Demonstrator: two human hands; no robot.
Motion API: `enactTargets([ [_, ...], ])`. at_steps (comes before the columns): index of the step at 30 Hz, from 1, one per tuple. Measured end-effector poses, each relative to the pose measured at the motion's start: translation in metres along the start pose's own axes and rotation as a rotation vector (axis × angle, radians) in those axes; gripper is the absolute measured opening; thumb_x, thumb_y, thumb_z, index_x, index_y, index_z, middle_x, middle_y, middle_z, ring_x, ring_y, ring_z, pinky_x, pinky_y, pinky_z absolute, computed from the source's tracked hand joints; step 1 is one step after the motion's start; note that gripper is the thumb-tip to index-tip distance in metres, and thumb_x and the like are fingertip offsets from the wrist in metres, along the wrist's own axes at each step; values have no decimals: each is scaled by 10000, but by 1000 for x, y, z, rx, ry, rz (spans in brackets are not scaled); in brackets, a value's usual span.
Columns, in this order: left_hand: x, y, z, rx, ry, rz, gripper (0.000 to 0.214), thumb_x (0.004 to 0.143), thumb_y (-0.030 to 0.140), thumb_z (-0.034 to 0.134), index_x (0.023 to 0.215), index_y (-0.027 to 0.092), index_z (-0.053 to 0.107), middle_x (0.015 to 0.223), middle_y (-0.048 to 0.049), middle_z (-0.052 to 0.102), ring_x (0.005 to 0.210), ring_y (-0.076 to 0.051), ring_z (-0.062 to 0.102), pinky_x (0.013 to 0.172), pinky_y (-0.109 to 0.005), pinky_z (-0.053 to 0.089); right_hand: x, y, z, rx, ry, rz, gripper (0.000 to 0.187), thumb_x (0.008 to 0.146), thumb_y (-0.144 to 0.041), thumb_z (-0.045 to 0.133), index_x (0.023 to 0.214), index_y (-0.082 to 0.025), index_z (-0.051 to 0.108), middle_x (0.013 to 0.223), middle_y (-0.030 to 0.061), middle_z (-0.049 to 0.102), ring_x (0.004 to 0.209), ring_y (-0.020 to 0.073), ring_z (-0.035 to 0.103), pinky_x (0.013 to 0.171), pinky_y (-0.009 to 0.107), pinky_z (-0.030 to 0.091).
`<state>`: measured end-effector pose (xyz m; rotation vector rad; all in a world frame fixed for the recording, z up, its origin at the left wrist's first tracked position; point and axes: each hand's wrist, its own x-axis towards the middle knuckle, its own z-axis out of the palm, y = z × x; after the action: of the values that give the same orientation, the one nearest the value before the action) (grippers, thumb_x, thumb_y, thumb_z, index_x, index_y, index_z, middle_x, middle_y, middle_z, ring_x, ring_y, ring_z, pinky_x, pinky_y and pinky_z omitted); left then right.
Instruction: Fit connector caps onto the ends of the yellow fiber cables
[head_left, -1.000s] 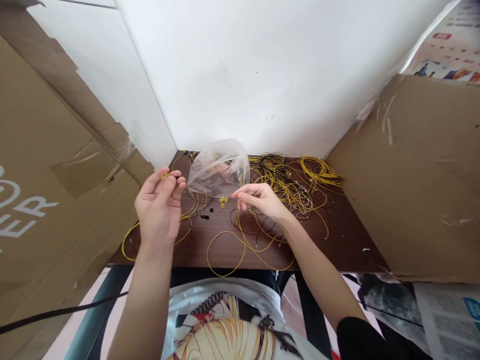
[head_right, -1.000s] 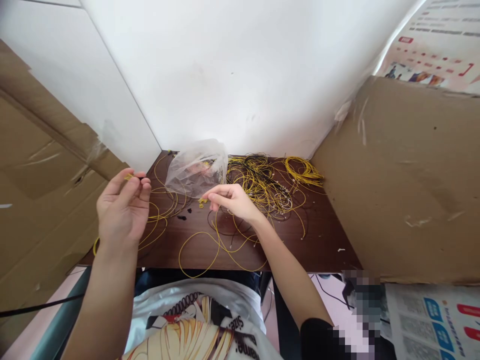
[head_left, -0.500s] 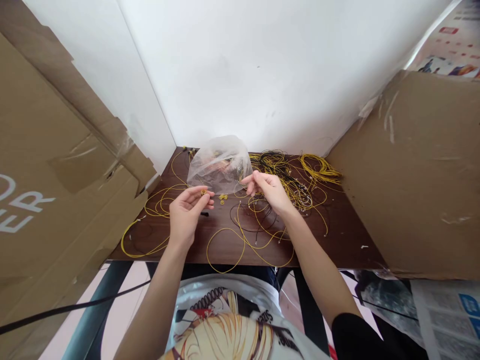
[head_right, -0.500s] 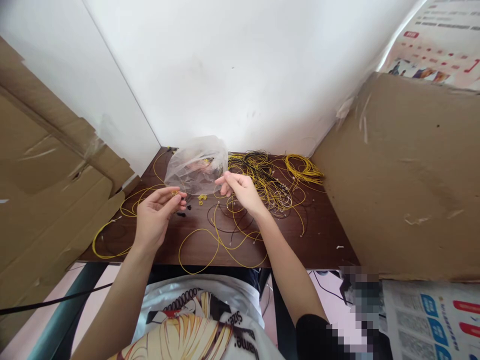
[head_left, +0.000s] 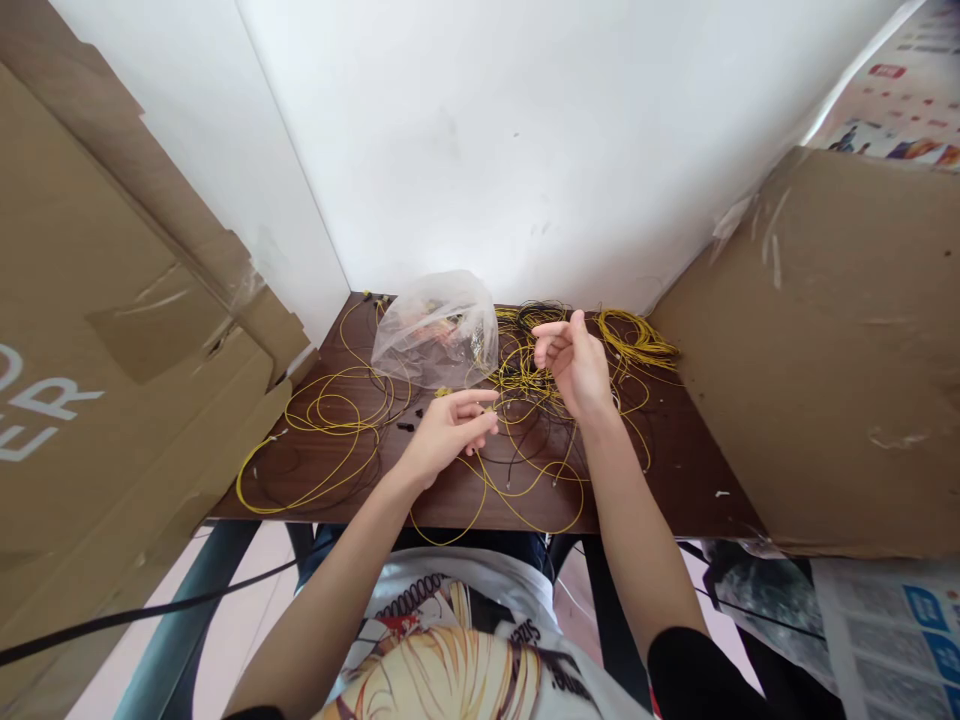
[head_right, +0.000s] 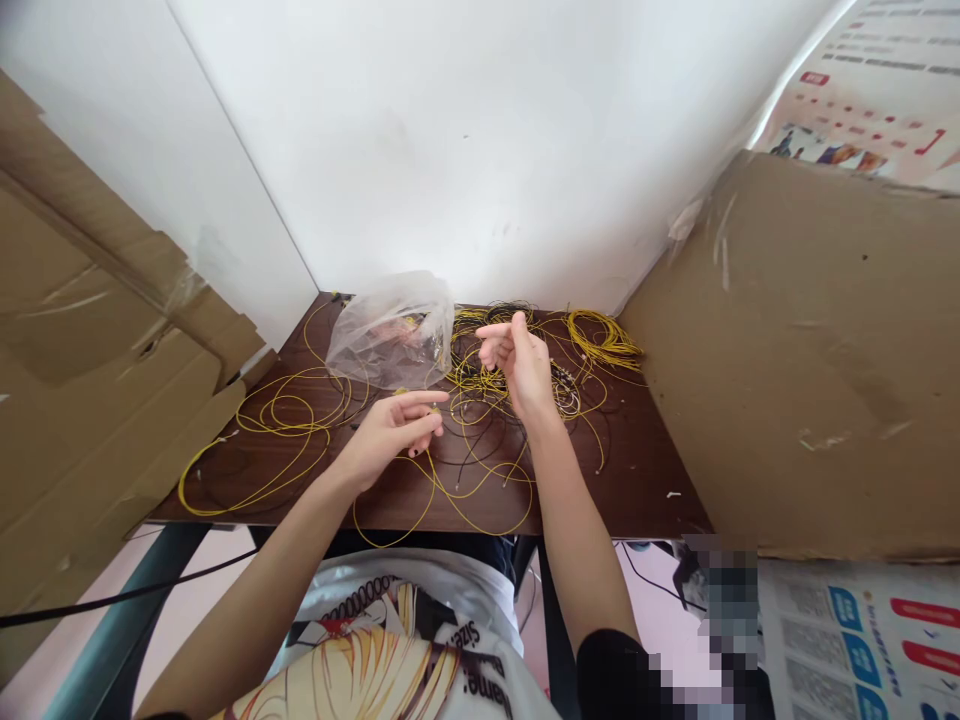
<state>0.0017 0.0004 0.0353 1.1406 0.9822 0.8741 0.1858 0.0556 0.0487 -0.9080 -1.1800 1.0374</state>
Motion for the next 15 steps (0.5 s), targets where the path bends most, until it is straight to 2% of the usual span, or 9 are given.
enactTargets([
  [4, 16, 3, 10, 11, -74, -74, 536, 756, 203, 670, 1258, 76, 531, 658, -18, 632, 454, -43, 453, 413, -169, 341, 2, 1, -3, -12, 51, 2, 527, 856, -658, 393, 760, -198, 632, 579, 4, 517, 529, 104, 487, 550, 260, 419],
  [8, 31, 4, 23, -12, -109, -127, 532, 768, 169, 669, 1261, 48, 513, 628, -19, 633, 458, -51, 477, 417, -175, 371, 3, 2, -4, -31, 51, -11, 533, 855, -664, 390, 762, -197, 631, 571, 1, 514, 528, 106, 492, 546, 258, 418],
  [10, 37, 3, 31, 0, -115, -133, 472, 766, 156, 671, 1205, 39, 547, 607, -17, 631, 453, -58, 491, 418, -182, 390, 3, 3, -3, -40, 50, -14, 528, 861, -656, 390, 766, -197, 634, 569, 1, 514, 529, 106, 497, 546, 256, 418],
  [15, 46, -2, 43, 27, -95, -85, 138, 776, 125, 635, 899, 65, 645, 561, 4, 589, 421, -44, 478, 404, -168, 388, 2, 2, -4, 2, 51, -24, 482, 871, -613, 420, 756, -201, 642, 567, -2, 523, 521, 101, 493, 541, 252, 409],
])
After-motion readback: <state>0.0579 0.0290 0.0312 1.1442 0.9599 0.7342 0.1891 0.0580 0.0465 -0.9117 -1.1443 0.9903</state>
